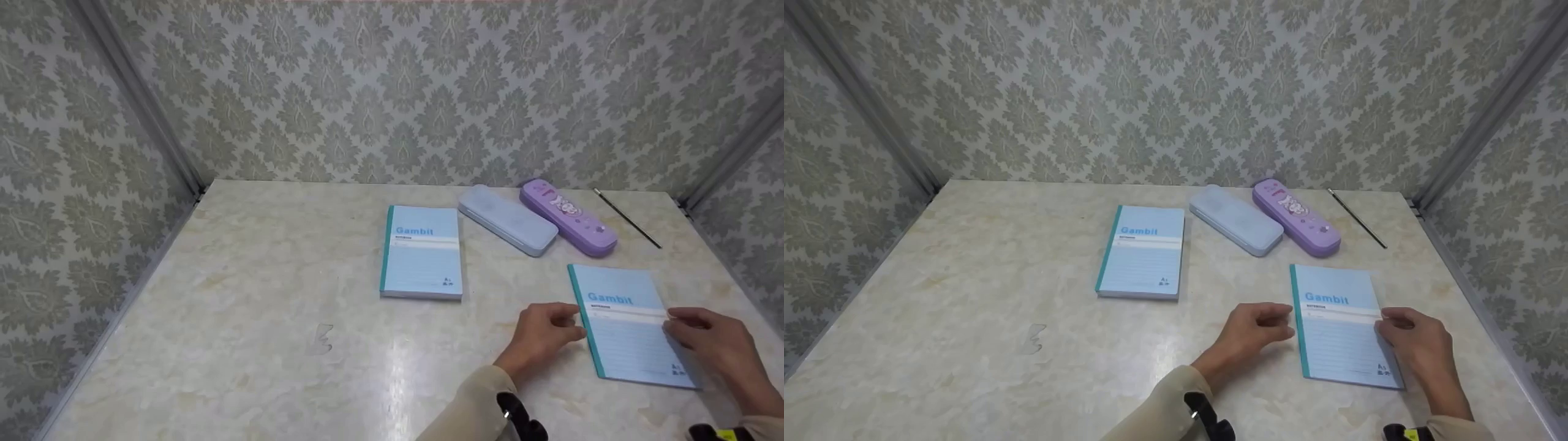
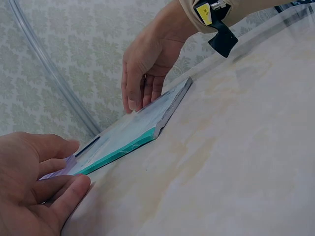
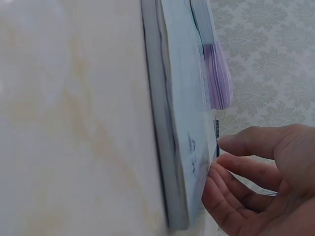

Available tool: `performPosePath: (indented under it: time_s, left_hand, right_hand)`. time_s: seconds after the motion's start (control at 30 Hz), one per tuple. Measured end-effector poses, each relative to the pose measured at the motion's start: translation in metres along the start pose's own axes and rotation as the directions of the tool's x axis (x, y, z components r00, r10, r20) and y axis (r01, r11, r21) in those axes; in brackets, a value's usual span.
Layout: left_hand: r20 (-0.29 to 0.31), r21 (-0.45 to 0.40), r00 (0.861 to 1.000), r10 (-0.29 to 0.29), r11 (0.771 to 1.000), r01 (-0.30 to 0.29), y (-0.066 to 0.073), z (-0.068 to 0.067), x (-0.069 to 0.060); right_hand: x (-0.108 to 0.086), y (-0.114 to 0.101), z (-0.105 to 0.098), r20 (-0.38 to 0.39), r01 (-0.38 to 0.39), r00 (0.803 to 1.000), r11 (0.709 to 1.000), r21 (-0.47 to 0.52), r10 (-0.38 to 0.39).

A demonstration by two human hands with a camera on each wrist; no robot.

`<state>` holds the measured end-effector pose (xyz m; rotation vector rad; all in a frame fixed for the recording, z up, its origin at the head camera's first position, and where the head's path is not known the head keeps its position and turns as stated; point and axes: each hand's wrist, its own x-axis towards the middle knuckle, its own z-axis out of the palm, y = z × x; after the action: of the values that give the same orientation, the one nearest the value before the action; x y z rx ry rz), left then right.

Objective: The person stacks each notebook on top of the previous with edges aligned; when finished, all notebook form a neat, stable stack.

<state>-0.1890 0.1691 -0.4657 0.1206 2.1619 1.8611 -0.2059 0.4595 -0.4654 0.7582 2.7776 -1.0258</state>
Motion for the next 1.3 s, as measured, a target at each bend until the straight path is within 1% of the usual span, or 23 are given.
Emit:
performPosePath:
  time_s: [0.2, 0.3, 0.37, 0.43, 0.53, 0.6, 0.67, 0.77, 0.83, 0.9, 1.0, 1.07, 1.17, 1.3]
  left_hand:
    - [0.014, 0.025, 1.0, -0.019, 1.0, 0.019, 0.003, 0.003, -0.001]
    - [0.011, 0.014, 1.0, -0.008, 1.0, 0.008, 0.002, 0.003, -0.002]
    - [0.009, -0.003, 1.0, 0.013, 1.0, -0.013, 0.001, 0.002, -0.003]
    - [-0.003, -0.029, 0.999, 0.034, 0.999, -0.034, 0.0, 0.002, -0.005]
    - [-0.029, -0.089, 0.999, 0.042, 0.995, -0.044, -0.001, 0.002, -0.007]
    - [-0.053, -0.133, 0.998, 0.025, 0.991, -0.031, 0.0, 0.003, -0.009]
    - [-0.082, -0.178, 0.997, -0.005, 0.984, -0.01, 0.003, 0.004, -0.011]
    - [-0.109, -0.225, 0.993, -0.037, 0.974, 0.012, 0.006, 0.005, -0.015]
    - [-0.109, -0.25, 0.993, -0.05, 0.968, 0.021, 0.009, 0.005, -0.016]
    - [-0.099, -0.263, 0.994, -0.048, 0.964, 0.02, 0.011, 0.003, -0.017]
    - [-0.084, -0.263, 0.996, -0.042, 0.965, 0.019, 0.012, 0.001, -0.018]
    - [-0.088, -0.249, 0.995, -0.041, 0.968, 0.018, 0.013, 0.001, -0.019]
    - [-0.106, -0.214, 0.993, -0.054, 0.976, 0.03, 0.012, 0.001, -0.02]
    - [-0.133, -0.188, 0.99, -0.044, 0.982, 0.018, 0.009, 0.002, -0.021]
  right_hand:
    - [0.009, 0.005, 0.004, 0.057, -0.01, 0.998, 0.999, 0.039, 0.007]
    - [0.008, 0.005, 0.004, 0.07, -0.017, 0.997, 0.999, 0.045, 0.014]
    - [0.006, 0.004, 0.003, 0.078, -0.016, 0.997, 0.999, 0.044, 0.013]
    - [0.002, 0.002, 0.002, 0.089, -0.016, 0.996, 0.998, 0.055, 0.011]
    - [-0.004, -0.003, 0.001, 0.103, -0.019, 0.995, 0.997, 0.075, 0.011]
    - [-0.009, -0.006, 0.0, 0.114, -0.016, 0.993, 0.996, 0.092, 0.005]
    - [-0.013, -0.008, 0.0, 0.129, -0.007, 0.992, 0.995, 0.101, -0.006]
    - [-0.018, -0.01, -0.001, 0.161, 0.008, 0.987, 0.993, 0.115, -0.027]
    - [-0.02, -0.01, -0.001, 0.177, 0.009, 0.984, 0.993, 0.117, -0.03]
    - [-0.021, -0.01, -0.001, 0.184, 0.004, 0.983, 0.993, 0.119, -0.026]
    - [-0.021, -0.009, -0.001, 0.178, 0.003, 0.984, 0.993, 0.121, -0.024]
    - [-0.021, -0.008, -0.001, 0.175, 0.005, 0.984, 0.992, 0.126, -0.027]
    - [-0.021, -0.007, -0.001, 0.174, 0.012, 0.984, 0.992, 0.127, -0.034]
    - [-0.021, -0.006, -0.001, 0.172, 0.034, 0.983, 0.99, 0.135, -0.057]
